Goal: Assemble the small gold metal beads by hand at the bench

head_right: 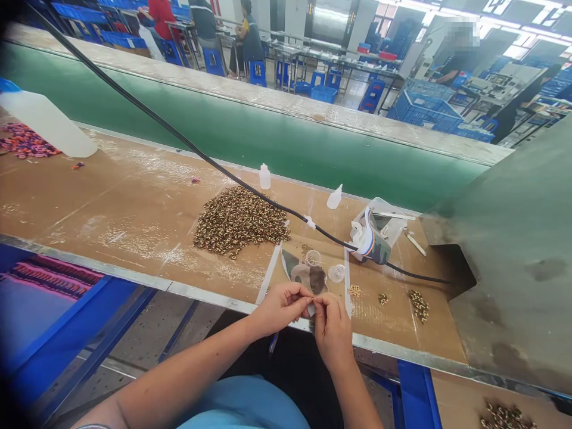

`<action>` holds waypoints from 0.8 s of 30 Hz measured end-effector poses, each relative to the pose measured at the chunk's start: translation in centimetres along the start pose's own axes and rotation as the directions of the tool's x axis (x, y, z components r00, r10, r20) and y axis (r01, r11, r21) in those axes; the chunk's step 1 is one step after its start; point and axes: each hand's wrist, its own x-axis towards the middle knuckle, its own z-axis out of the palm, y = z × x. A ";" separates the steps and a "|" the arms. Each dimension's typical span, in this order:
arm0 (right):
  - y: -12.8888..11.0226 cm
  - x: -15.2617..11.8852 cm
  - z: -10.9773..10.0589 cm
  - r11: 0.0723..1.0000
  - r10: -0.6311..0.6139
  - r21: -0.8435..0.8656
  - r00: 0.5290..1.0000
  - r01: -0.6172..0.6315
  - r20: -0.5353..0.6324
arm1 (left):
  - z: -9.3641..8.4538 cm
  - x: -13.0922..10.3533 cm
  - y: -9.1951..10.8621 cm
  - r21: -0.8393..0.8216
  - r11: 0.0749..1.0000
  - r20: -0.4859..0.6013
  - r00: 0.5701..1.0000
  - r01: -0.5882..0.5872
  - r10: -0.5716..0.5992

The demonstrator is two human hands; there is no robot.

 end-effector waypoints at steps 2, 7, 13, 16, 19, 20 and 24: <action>-0.1 -0.1 0.0 1.000 0.002 0.006 1.000 -0.002 0.001 | 0.0 0.0 -0.1 -0.006 1.000 -0.002 1.000 -0.015 0.015; -0.4 -0.1 0.2 0.999 0.042 0.013 0.999 -0.042 -0.011 | -0.1 0.0 -0.8 0.037 0.994 -0.015 0.995 -0.099 0.099; -0.4 -0.1 0.3 0.999 0.045 0.019 0.999 -0.044 -0.014 | -0.1 -0.1 -0.7 0.083 0.992 -0.011 0.995 -0.099 0.101; -0.3 0.0 0.3 0.999 0.042 0.019 0.999 -0.042 -0.026 | 0.0 -0.1 -0.4 0.085 0.994 0.000 0.998 -0.067 0.068; -0.3 0.0 0.3 0.999 0.040 0.029 0.998 -0.039 -0.039 | 0.0 -0.1 -0.2 0.069 0.997 0.000 0.999 -0.037 0.037; -0.3 0.1 0.3 0.999 0.039 0.032 0.998 -0.038 -0.044 | 0.0 -0.1 -0.1 0.060 0.998 0.000 1.000 -0.030 0.030; -0.3 0.3 0.2 0.999 0.040 0.019 0.998 -0.039 -0.054 | 0.0 0.2 -0.2 0.005 1.000 0.008 1.000 -0.006 0.006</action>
